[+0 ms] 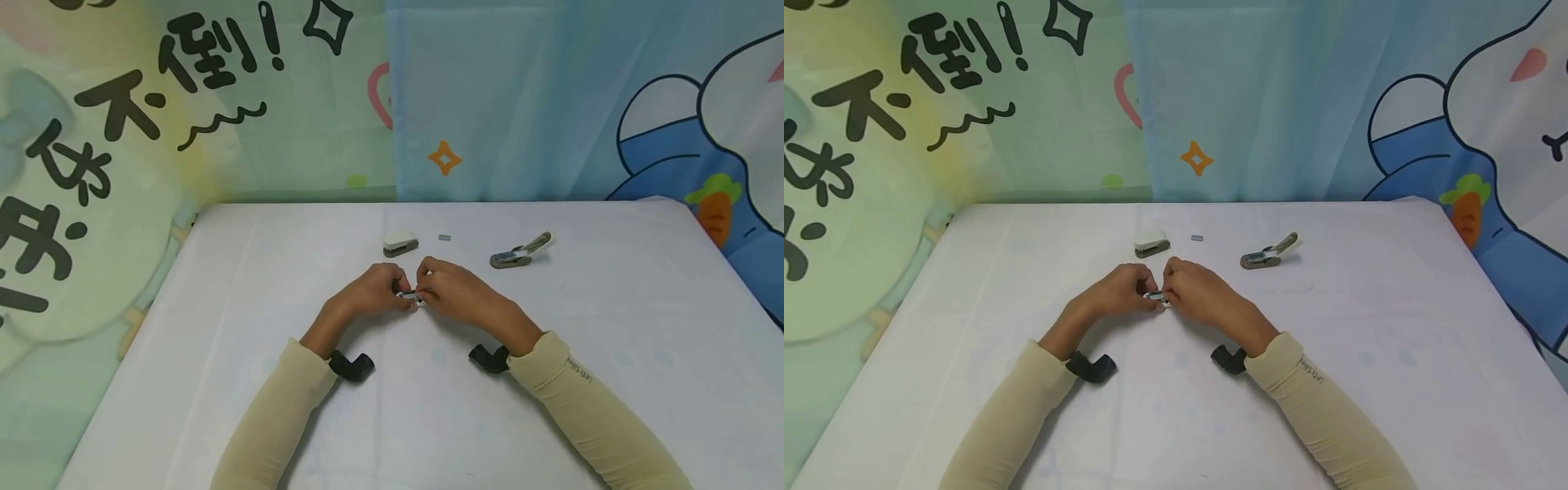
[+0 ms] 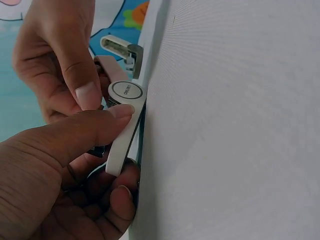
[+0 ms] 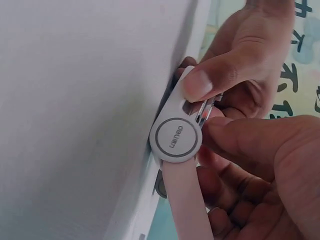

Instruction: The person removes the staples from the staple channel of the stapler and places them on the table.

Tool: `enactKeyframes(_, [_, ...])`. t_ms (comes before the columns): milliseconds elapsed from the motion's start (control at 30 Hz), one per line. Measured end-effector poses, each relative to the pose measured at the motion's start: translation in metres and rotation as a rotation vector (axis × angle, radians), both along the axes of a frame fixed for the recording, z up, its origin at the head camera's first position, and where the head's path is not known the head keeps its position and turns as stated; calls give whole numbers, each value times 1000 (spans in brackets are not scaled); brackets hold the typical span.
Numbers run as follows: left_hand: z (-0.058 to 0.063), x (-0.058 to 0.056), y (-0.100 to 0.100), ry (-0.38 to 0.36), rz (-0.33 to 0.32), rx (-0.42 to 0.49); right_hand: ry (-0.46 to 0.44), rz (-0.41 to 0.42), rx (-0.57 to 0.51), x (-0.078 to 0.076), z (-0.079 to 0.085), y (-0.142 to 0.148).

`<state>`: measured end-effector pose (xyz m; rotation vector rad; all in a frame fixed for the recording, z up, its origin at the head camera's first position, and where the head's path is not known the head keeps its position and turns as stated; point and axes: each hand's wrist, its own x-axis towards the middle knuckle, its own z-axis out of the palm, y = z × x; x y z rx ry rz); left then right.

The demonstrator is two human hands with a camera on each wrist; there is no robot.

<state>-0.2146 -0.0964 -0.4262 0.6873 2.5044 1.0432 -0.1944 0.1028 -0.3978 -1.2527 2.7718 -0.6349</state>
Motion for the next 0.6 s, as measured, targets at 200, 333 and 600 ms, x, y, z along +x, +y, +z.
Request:
enactKeyframes(200, [0, 0, 0, -8, 0, -6, -193, -67, -71, -2, 0, 1])
enactKeyframes(333, [0, -1, 0, -3, 0, -16, -205, -102, -98, -2, 0, 0])
enactKeyframes(600, [2, -1, 1, -5, 3, -25, -77, -93, -164, -3, -6, -4])
